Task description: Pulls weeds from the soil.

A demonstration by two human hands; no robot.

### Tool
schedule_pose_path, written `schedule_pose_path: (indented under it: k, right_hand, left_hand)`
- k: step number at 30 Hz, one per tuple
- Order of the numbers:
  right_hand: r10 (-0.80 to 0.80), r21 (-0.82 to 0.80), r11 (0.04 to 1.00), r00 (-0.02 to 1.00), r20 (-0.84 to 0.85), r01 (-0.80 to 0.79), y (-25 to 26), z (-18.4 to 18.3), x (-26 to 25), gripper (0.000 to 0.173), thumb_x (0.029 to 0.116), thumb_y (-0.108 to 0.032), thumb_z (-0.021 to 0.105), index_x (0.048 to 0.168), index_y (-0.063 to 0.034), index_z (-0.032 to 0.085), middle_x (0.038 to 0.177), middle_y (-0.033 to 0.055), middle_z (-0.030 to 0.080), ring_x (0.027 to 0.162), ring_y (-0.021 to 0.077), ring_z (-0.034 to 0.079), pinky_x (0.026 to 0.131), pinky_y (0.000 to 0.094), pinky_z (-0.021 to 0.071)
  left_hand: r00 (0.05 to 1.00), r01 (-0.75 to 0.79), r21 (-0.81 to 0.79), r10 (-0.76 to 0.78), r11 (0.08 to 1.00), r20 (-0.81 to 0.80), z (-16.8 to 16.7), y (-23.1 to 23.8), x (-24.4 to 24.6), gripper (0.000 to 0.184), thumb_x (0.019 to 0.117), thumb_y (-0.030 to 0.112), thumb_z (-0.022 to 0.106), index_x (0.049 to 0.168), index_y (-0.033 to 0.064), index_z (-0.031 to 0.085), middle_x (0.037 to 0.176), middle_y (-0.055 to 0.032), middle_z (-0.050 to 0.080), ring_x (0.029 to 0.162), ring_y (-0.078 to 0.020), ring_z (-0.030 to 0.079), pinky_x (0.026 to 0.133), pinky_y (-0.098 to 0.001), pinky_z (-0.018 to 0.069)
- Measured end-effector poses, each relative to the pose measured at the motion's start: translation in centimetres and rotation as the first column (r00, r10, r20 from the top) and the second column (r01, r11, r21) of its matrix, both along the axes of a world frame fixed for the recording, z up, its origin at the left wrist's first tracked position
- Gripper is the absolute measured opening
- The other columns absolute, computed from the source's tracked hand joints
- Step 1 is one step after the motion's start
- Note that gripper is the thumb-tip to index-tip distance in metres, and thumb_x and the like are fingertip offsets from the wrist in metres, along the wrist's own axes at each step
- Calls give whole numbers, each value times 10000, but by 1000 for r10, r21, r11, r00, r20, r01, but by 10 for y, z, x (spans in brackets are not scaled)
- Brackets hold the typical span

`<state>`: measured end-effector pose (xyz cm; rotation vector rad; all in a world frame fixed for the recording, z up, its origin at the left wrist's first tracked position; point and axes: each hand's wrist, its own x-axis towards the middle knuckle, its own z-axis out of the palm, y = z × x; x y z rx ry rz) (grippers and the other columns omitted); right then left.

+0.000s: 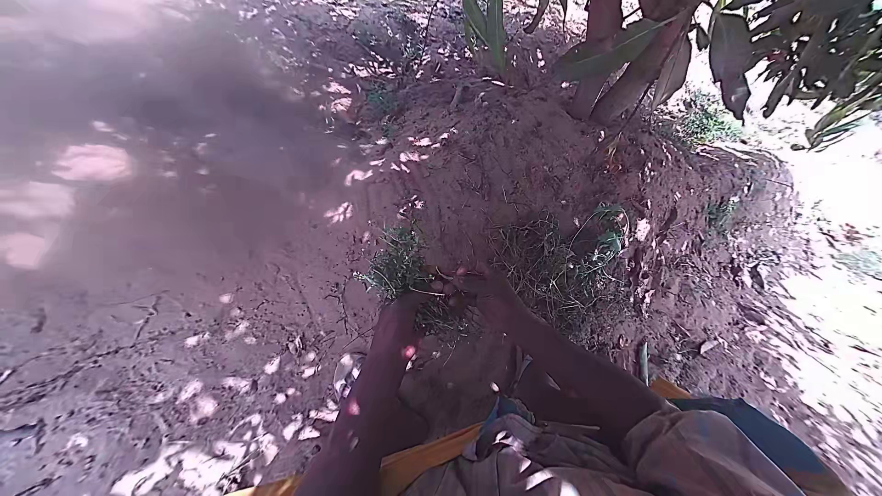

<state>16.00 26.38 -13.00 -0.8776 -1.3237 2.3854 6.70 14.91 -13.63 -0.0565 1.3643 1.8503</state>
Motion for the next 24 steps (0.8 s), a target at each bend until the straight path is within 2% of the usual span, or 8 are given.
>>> schedule_pose_path:
  k: [8, 10, 12, 14, 16, 18, 20, 24]
  right_hand:
    - [98, 248, 961, 989, 113, -124, -3, -3, -2, 121, 1007, 32, 543, 1107, 99, 556, 967, 132, 648, 802, 122, 653, 766, 268, 570]
    - [159, 526, 800, 947, 278, -289, 9, -13, 0, 263, 1049, -94, 526, 1206, 108, 585, 1151, 191, 649, 1034, 163, 629, 925, 294, 506]
    - [123, 718, 473, 845, 520, -511, 30, -29, 5, 408, 1056, -220, 512, 1343, 54, 606, 1386, 240, 591, 1340, 323, 518, 1141, 451, 372]
    - [-33, 604, 304, 625, 780, -737, 50, -34, 14, 500, 1055, -320, 510, 1447, -13, 555, 1526, 231, 481, 1481, 391, 357, 1208, 558, 248]
    - [-146, 414, 366, 388, 910, -834, 69, -28, 25, 542, 1066, -351, 482, 1469, 10, 506, 1554, 249, 435, 1495, 416, 320, 1195, 617, 231]
    - [-189, 333, 454, 277, 942, -826, 89, -26, 39, 527, 1069, -343, 483, 1435, 33, 530, 1493, 268, 494, 1442, 430, 394, 1166, 630, 267]
    - [-232, 328, 500, 241, 942, -801, 107, -41, 54, 514, 1059, -322, 486, 1467, -10, 502, 1478, 244, 514, 1407, 409, 451, 1118, 608, 363]
    - [-230, 374, 561, 295, 927, -738, 117, -60, 74, 630, 1045, -262, 518, 1594, -29, 313, 1633, 198, 335, 1536, 366, 258, 1222, 564, 224]
  left_hand:
    - [986, -39, -142, 15, 989, -168, -6, 0, 2, 258, 936, -66, 552, 1182, 12, 554, 947, -30, 661, 833, -86, 656, 744, -269, 572]
    - [984, -58, -177, 26, 982, -177, -3, 0, 2, 230, 972, -27, 534, 1200, 1, 544, 959, -32, 653, 832, -78, 653, 749, -266, 568]
    - [990, -92, -204, 67, 975, -125, 0, 2, 1, 183, 1006, 17, 534, 1188, 1, 555, 924, -37, 667, 779, -92, 663, 699, -273, 575]
    - [993, -101, -220, 84, 970, -84, 3, 4, -1, 171, 1015, 44, 545, 1184, 20, 558, 907, -25, 661, 765, -89, 658, 689, -262, 567]
    - [993, -111, -222, 97, 969, -73, 2, 4, -2, 149, 1006, 44, 555, 1154, 34, 569, 875, -13, 669, 743, -83, 662, 671, -252, 568]
    - [994, -103, -222, 89, 970, -71, 0, 3, -2, 158, 1004, 43, 559, 1161, 29, 573, 875, -20, 672, 745, -91, 664, 666, -254, 567]
    - [994, -93, -225, 76, 970, -81, -1, 3, -1, 157, 1003, 32, 551, 1160, 28, 567, 873, -16, 675, 738, -81, 666, 661, -241, 567]
    - [994, -92, -231, 75, 969, -82, 0, 4, -1, 132, 1009, 39, 540, 1135, 38, 577, 856, -2, 686, 723, -72, 667, 641, -242, 567]
